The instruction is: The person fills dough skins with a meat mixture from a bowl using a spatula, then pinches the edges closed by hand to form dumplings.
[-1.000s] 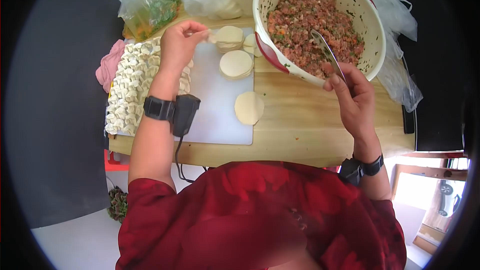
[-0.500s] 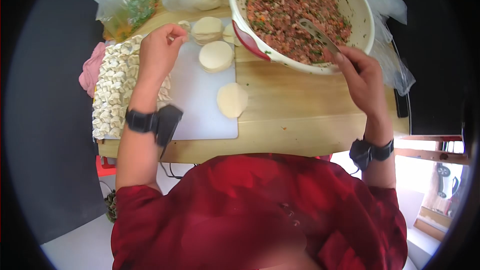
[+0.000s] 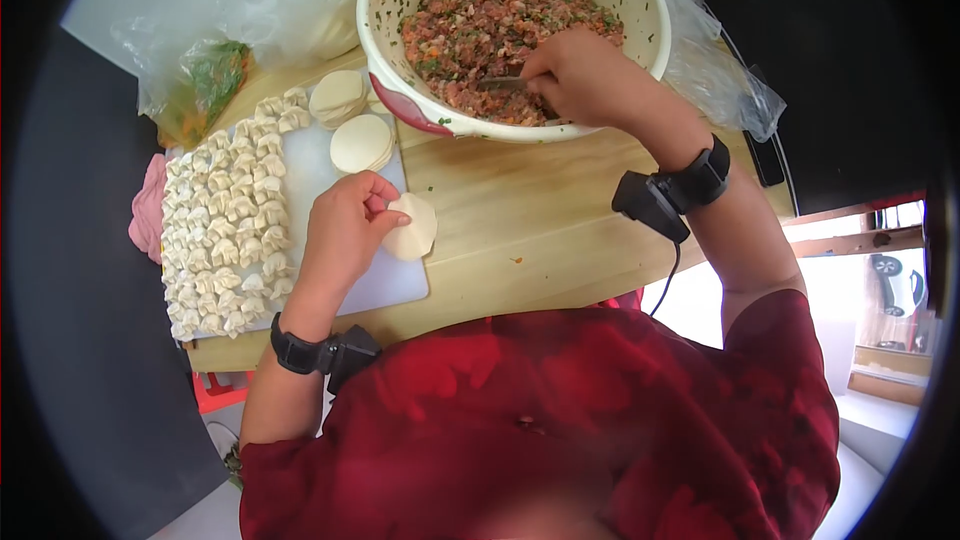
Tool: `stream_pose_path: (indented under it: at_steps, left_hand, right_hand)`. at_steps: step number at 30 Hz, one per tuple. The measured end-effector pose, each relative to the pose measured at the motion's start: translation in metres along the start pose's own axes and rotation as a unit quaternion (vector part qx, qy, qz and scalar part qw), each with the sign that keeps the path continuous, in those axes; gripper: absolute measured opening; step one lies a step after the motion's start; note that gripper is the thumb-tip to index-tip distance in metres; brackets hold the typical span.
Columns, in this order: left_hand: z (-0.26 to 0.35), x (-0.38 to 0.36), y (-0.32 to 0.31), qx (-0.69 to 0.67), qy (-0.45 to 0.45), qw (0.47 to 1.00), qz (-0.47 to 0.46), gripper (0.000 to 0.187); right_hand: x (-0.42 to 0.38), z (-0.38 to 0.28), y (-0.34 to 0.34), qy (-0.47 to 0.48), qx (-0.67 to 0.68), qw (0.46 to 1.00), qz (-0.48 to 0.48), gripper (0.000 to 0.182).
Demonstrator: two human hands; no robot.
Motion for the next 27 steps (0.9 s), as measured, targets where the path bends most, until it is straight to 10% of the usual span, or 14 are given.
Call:
stream_pose_path:
  at_steps: [11, 17, 19, 27]
  left_hand:
    - [-0.004, 0.006, 0.002, -0.145, 0.044, 0.987, -0.044, 0.009]
    - [-0.014, 0.012, 0.000, -0.466, 0.089, 0.878, -0.055, 0.011]
    - [-0.002, 0.012, -0.007, -0.620, 0.128, 0.770, -0.078, 0.025]
    - [0.031, 0.016, -0.030, -0.662, 0.196, 0.722, -0.047, 0.036]
  right_hand:
    - [-0.003, -0.004, 0.015, 0.023, 0.034, 0.991, -0.130, 0.015]
    - [-0.008, -0.004, 0.020, 0.009, 0.111, 0.985, -0.131, 0.016]
    - [-0.010, -0.001, 0.022, 0.003, 0.159, 0.981, -0.110, 0.017]
    - [-0.021, 0.000, 0.032, -0.017, 0.193, 0.972, -0.129, 0.021]
Point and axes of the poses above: each hand's wrist, its own x-axis towards the middle knuckle, its own y-axis out of the back of the hand, z = x × y, the point moved 1 cm from there along x, towards the middle knuckle, and after that the axes turned 10 degrees about -x, right-handed, at the moved point
